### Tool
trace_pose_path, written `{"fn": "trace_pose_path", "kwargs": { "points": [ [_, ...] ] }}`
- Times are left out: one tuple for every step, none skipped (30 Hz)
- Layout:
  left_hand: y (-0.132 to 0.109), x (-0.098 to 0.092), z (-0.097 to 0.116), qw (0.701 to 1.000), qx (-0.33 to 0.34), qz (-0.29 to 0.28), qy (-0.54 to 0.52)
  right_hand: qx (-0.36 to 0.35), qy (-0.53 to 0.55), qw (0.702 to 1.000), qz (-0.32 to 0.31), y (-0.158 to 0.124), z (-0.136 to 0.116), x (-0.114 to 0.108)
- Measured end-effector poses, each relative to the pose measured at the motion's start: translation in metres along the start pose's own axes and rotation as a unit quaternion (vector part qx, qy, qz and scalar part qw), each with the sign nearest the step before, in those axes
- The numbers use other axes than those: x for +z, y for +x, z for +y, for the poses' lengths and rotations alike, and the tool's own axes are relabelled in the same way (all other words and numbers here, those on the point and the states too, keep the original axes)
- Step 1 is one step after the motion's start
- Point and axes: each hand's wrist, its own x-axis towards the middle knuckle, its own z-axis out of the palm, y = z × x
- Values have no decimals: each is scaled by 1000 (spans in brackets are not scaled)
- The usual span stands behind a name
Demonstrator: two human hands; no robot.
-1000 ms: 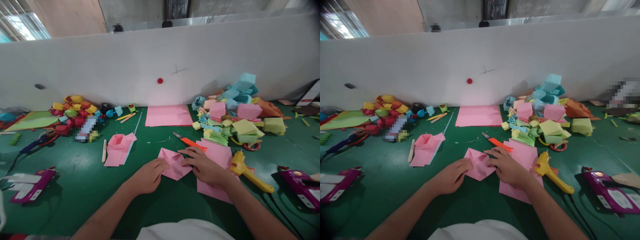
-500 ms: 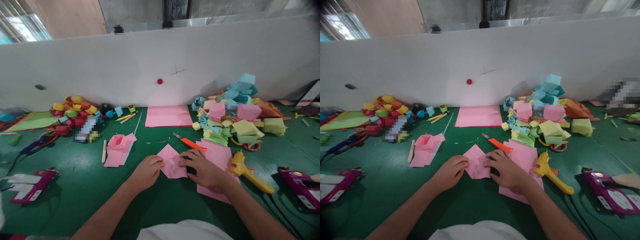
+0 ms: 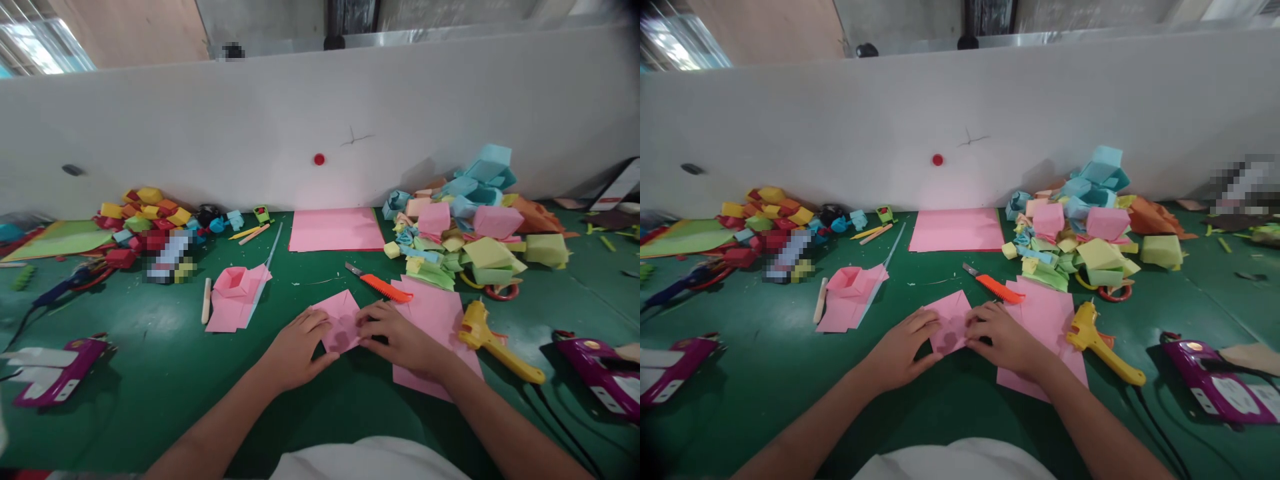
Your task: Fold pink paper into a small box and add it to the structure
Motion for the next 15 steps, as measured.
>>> {"fn": "trace_pose_path", "kwargs": {
  "points": [
    [0,1,0,1000,2,5,0,8,3,1000,15,2,0,3],
    [0,2,0,1000,4,11,2,19,1,999,29,4,0,6],
    [1,4,0,1000,6,18,5,30,-4,999,40,6,0,9],
    [1,5,0,1000,5,24,10,42,-13,998,51,8,-1,12],
    [1,7,0,999,4,30,16,54,-23,996,60,9,-1,15],
    [1,9,0,999,0,37,20,67,-33,995,69,11,-2,17],
    [2,10,0,999,-4,43,24,80,-43,993,77,13,-4,20],
    [2,12,0,998,-9,48,26,92,-53,991,84,14,-5,22],
    [2,13,0,998,-12,54,26,103,-63,988,91,16,-6,23],
    [2,14,0,998,-14,59,24,115,-72,986,97,17,-7,25],
    [2,15,0,998,-15,63,21,125,-81,984,102,18,-8,26],
    [2,16,0,997,-13,67,19,133,-88,981,107,20,-8,28],
    [2,17,0,997,-8,71,17,138,-93,980,110,21,-8,29],
    [3,18,-1,997,-3,77,16,142,-96,979,114,21,-7,30],
    [3,19,-1,997,1,82,16,146,-97,978,116,22,-6,31]
  ]
}}
